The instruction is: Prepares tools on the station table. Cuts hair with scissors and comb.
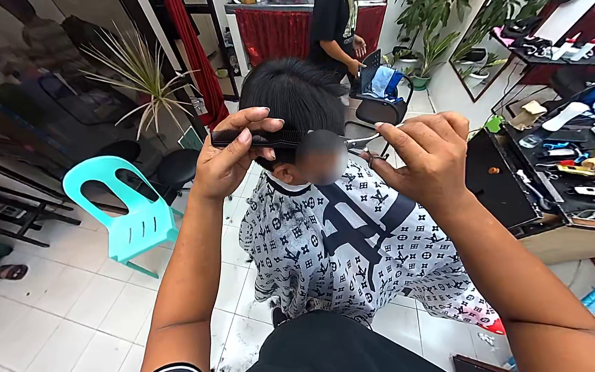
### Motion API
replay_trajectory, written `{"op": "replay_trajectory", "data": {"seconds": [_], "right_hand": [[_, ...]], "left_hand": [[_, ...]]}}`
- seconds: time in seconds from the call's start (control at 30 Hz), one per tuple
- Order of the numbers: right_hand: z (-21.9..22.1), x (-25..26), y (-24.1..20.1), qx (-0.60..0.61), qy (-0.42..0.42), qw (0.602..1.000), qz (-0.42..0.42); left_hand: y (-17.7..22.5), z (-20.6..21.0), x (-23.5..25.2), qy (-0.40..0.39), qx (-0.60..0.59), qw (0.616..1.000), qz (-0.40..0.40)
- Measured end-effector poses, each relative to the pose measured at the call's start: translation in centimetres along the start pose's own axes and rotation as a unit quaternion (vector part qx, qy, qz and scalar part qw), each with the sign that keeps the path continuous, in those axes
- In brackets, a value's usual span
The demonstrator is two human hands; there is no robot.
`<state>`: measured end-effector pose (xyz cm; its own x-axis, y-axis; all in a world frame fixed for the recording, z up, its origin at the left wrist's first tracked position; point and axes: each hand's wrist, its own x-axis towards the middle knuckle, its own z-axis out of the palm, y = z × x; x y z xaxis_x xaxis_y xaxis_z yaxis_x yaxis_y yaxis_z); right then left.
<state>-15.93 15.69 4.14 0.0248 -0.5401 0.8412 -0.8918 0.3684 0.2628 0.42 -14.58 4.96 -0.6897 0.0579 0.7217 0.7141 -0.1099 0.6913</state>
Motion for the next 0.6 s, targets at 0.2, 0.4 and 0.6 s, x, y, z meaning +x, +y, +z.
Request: {"op": "replay_trajectory", "data": {"seconds": [0.2, 0.4, 0.6], "right_hand": [[0.3, -1.5, 0.9, 0.111, 0.018, 0.99, 0.091], [4.1, -5.7, 4.1, 0.157, -0.038, 0.958, 0.238], [7.1, -6.6, 4.0, 0.186, -0.071, 0.948, 0.25]], "left_hand": [[1.6, 2.6, 0.5, 0.031, -0.018, 0.999, 0.034], [-0.5, 4.3, 0.7, 0.271, 0.072, 0.956, -0.09], [-3.0, 3.2, -5.3, 0.189, 0.032, 0.97, -0.148]]}}
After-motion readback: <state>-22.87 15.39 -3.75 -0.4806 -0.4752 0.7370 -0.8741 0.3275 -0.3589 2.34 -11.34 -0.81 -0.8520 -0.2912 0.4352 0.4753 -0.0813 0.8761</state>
